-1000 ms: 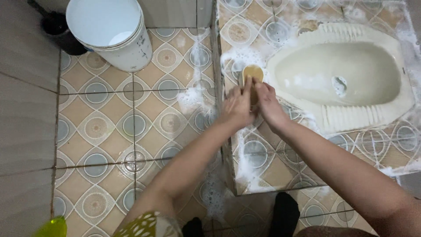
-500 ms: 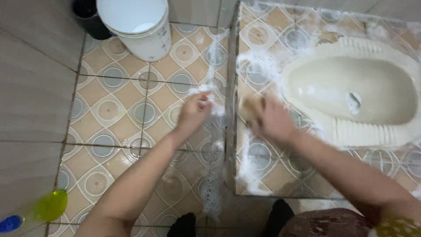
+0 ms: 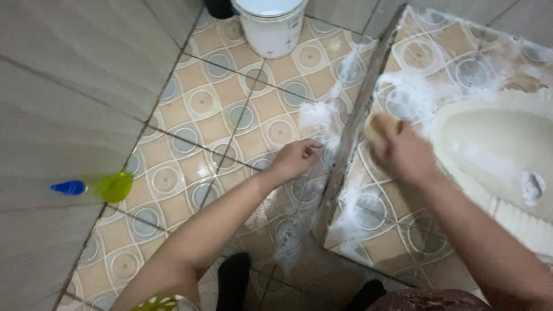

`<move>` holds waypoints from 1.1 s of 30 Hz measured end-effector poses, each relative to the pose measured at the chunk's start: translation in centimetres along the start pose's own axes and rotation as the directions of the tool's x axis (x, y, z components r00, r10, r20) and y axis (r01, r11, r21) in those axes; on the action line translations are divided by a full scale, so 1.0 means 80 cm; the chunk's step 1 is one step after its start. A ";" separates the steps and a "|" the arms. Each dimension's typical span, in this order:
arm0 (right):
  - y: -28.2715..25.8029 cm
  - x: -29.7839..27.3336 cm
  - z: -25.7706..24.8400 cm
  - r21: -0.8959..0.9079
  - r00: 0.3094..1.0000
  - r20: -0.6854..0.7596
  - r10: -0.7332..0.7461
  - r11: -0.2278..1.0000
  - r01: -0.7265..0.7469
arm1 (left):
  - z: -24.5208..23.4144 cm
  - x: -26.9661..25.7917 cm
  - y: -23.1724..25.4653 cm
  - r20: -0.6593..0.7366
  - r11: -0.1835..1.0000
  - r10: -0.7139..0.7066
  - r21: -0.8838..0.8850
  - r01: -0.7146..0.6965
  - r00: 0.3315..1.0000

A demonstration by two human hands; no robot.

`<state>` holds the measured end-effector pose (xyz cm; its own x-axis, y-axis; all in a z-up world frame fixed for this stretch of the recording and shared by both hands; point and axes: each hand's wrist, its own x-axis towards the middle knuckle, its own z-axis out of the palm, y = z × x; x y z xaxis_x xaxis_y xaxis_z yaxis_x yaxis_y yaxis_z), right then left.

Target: Scrub the squat toilet and floor tiles with a cleaning sponge and soapy water.

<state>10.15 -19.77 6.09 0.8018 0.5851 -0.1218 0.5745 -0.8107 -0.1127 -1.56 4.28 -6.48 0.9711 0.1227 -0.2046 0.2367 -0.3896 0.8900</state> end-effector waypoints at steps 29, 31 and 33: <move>0.020 -0.083 0.015 -0.032 0.901 0.137 -0.412 0.907 0.420 | -0.246 0.146 0.073 -0.097 0.668 -0.196 0.715 0.205 0.976; 0.035 -0.076 0.020 -0.067 0.839 0.004 -0.544 0.837 0.543 | -0.257 0.163 0.067 -0.135 0.723 -0.133 0.664 0.189 0.982; 0.060 -0.053 0.030 -0.043 0.818 -0.058 -0.573 0.820 0.571 | -0.264 0.177 0.070 -0.153 0.770 -0.137 0.605 0.203 0.979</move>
<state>9.13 -26.06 3.73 0.3361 0.9416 0.0218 0.9359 -0.3313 -0.1198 12.91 23.10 4.18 0.9134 0.3132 -0.2602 0.3969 -0.8272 0.3978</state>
